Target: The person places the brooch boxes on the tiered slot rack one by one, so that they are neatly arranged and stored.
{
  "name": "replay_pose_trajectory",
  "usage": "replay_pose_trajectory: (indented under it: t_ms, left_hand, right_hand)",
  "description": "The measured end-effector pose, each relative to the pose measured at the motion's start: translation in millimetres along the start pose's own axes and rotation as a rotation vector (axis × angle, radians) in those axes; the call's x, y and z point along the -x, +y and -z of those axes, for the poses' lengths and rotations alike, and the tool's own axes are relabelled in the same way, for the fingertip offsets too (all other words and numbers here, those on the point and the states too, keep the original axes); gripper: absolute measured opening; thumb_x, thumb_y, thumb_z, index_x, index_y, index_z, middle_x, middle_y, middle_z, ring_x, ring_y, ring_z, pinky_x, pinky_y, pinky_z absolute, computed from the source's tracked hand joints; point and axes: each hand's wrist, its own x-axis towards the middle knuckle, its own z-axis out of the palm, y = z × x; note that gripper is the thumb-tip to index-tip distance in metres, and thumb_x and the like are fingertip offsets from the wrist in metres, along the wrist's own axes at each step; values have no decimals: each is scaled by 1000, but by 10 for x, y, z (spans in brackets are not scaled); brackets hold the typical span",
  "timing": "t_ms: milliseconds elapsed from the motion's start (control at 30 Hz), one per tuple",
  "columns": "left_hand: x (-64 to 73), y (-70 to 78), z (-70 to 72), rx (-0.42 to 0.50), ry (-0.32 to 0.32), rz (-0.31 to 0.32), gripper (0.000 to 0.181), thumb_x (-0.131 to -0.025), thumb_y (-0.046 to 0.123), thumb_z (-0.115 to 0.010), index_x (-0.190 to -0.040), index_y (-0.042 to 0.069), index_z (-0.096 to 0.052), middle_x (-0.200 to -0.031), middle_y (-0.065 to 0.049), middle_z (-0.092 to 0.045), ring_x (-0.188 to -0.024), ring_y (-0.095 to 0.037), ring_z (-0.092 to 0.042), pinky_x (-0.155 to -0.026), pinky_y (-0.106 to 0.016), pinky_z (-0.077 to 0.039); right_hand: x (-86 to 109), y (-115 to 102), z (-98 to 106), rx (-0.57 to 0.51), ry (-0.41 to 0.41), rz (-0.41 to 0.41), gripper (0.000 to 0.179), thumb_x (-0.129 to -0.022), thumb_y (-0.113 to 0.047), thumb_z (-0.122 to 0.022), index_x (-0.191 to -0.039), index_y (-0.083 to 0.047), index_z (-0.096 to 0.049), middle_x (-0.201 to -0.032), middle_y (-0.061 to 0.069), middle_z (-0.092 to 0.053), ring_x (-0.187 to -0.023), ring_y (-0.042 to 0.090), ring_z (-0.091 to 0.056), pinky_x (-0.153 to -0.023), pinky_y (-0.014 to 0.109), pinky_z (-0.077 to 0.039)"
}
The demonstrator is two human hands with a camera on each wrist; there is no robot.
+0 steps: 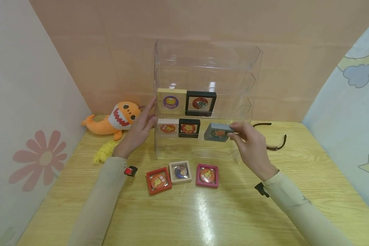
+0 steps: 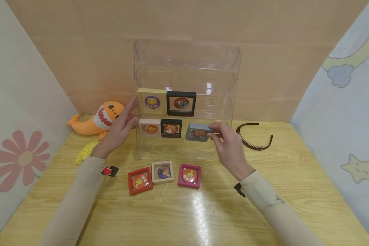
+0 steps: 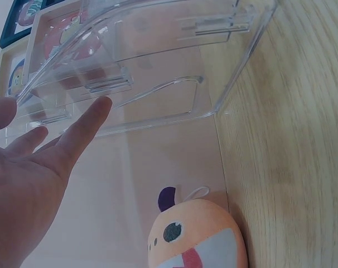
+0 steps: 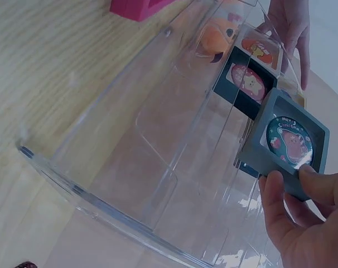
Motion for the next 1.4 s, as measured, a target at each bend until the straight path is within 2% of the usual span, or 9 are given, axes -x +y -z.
replay_pose_trajectory:
  t_ms: [133, 333, 467, 833, 1167, 1400]
  left_hand:
    - [5, -13, -1, -6, 2, 13, 63, -110, 7, -39, -165, 20, -11, -165, -17, -19, -135, -42, -47, -104, -55, -47]
    - [7, -29, -4, 1, 2, 12, 63, -110, 8, -39, -165, 22, -11, -165, -17, -19, -135, -42, -47, -103, -55, -47]
    - [1, -18, -3, 8, -1, 9, 64, -110, 8, -39, -165, 22, -11, -166, -16, -19, -136, -42, -46, -104, -55, -47]
    - [-2, -2, 0, -12, 4, -1, 63, -110, 7, -40, -165, 19, -12, -165, -18, -20, -134, -42, -48, -104, -55, -47]
    - [8, -21, -3, -5, -1, 12, 62, -110, 8, -39, -165, 19, -11, -165, -18, -20, -134, -43, -48, -103, -54, -48]
    - [0, -31, -3, -24, 8, -1, 63, -110, 7, -40, -165, 20, -12, -165, -17, -21, -134, -42, -48, -105, -55, -46]
  right_hand:
    - [-82, 30, -69, 16, 38, 15, 26, -85, 10, -74, -108, 7, -64, -111, 17, -69, -92, 29, -72, -86, 11, -51]
    - [-180, 74, -168, 75, 60, 30, 25, -85, 7, -75, -107, 7, -63, -108, 18, -70, -92, 31, -72, -80, 32, -59]
    - [-209, 124, -226, 121, 42, 17, 26, -87, 5, -74, -110, 5, -62, -106, 18, -70, -89, 31, -72, -77, 43, -61]
    - [-178, 178, -358, 93, -32, -40, 23, -90, 5, -71, -110, 3, -59, -104, 19, -68, -93, 34, -72, -77, 45, -60]
    - [-165, 166, -404, 91, -82, -65, 22, -90, 6, -72, -108, 4, -61, -100, 18, -69, -86, 31, -73, -71, 45, -61]
    - [-167, 154, -416, 87, -102, -91, 24, -91, 5, -72, -111, 3, -60, -105, 18, -69, -89, 33, -73, -75, 47, -61]
